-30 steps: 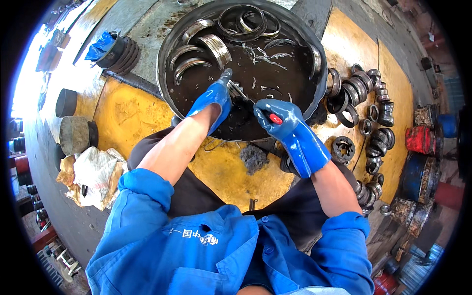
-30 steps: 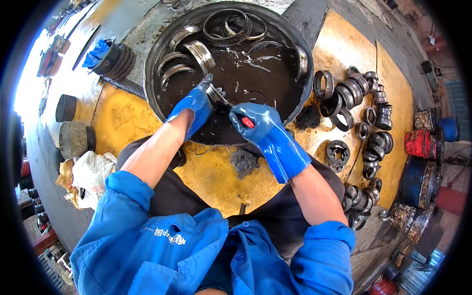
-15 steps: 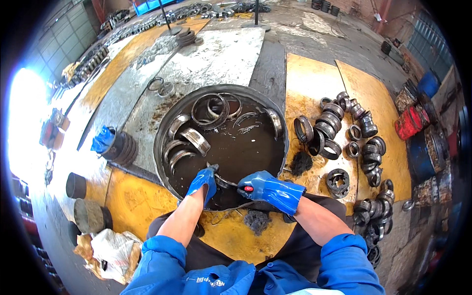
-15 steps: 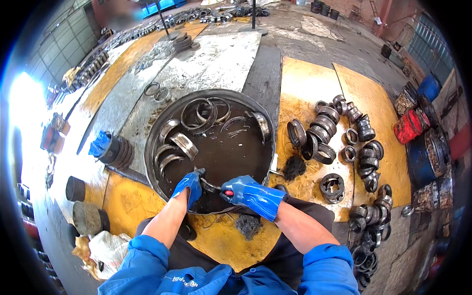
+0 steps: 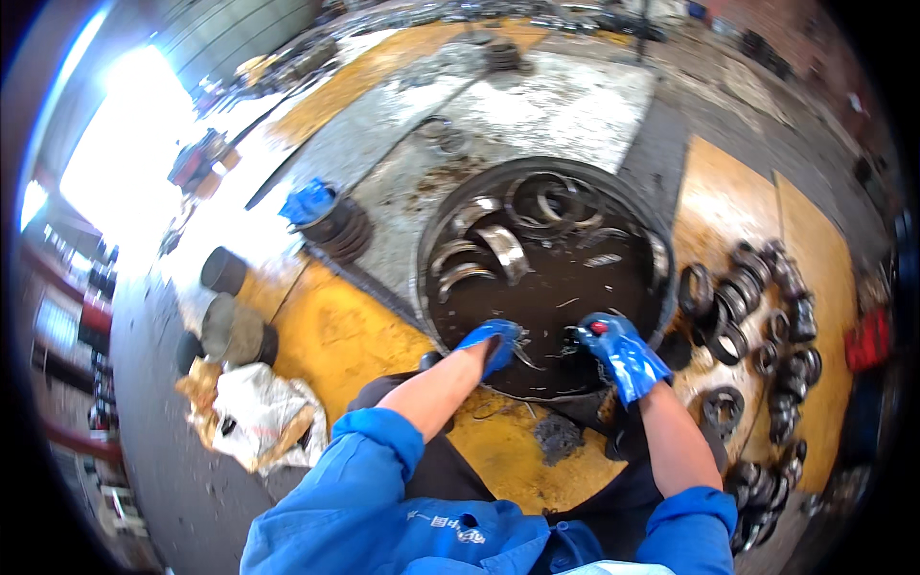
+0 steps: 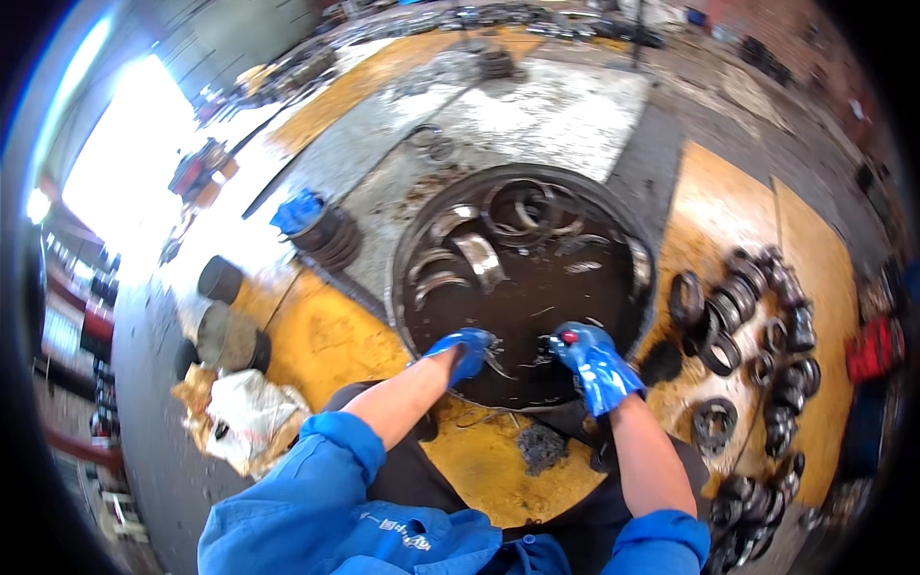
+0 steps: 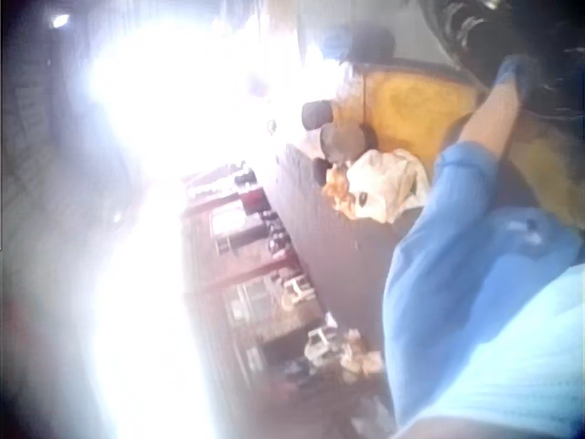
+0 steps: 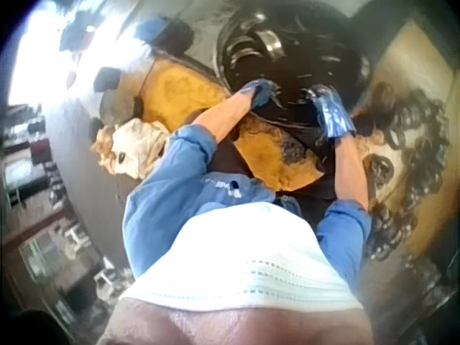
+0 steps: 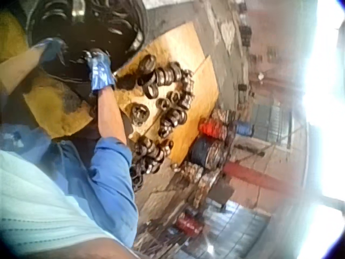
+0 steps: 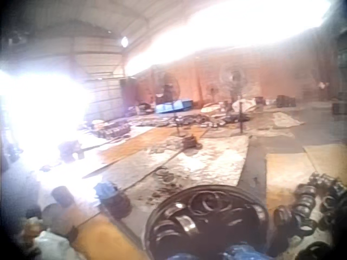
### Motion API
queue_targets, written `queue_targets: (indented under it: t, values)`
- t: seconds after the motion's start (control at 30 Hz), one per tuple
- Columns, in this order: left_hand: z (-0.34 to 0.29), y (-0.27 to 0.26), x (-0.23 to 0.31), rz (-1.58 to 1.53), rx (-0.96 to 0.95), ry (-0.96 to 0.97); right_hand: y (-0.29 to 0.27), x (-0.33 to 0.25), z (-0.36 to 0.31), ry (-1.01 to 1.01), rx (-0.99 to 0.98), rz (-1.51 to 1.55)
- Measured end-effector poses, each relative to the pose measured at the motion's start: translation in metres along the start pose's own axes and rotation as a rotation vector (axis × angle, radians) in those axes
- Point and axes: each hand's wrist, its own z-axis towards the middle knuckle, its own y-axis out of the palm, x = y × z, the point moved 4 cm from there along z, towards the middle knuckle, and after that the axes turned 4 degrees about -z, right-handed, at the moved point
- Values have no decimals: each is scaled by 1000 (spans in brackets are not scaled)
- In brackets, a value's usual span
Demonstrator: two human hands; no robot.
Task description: The person cleans curved metal bearing components in a basin of oil using a brush and a small metal scraper, handling each part to remove residue and grime.
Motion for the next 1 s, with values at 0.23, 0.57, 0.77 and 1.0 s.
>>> queue_targets:
  t: [0.23,0.57,0.77,1.0]
  values:
    - [62,7,-11,985,110,245,13,33,32,191,153,378]
    - [2,60,47,931,481,405,-64,-14,9,357,260,406]
    - [13,66,52,1260,440,417,-86,-20,-13,336,335,419]
    - [12,50,41,1385,436,505,-61,-24,27,271,253,396]
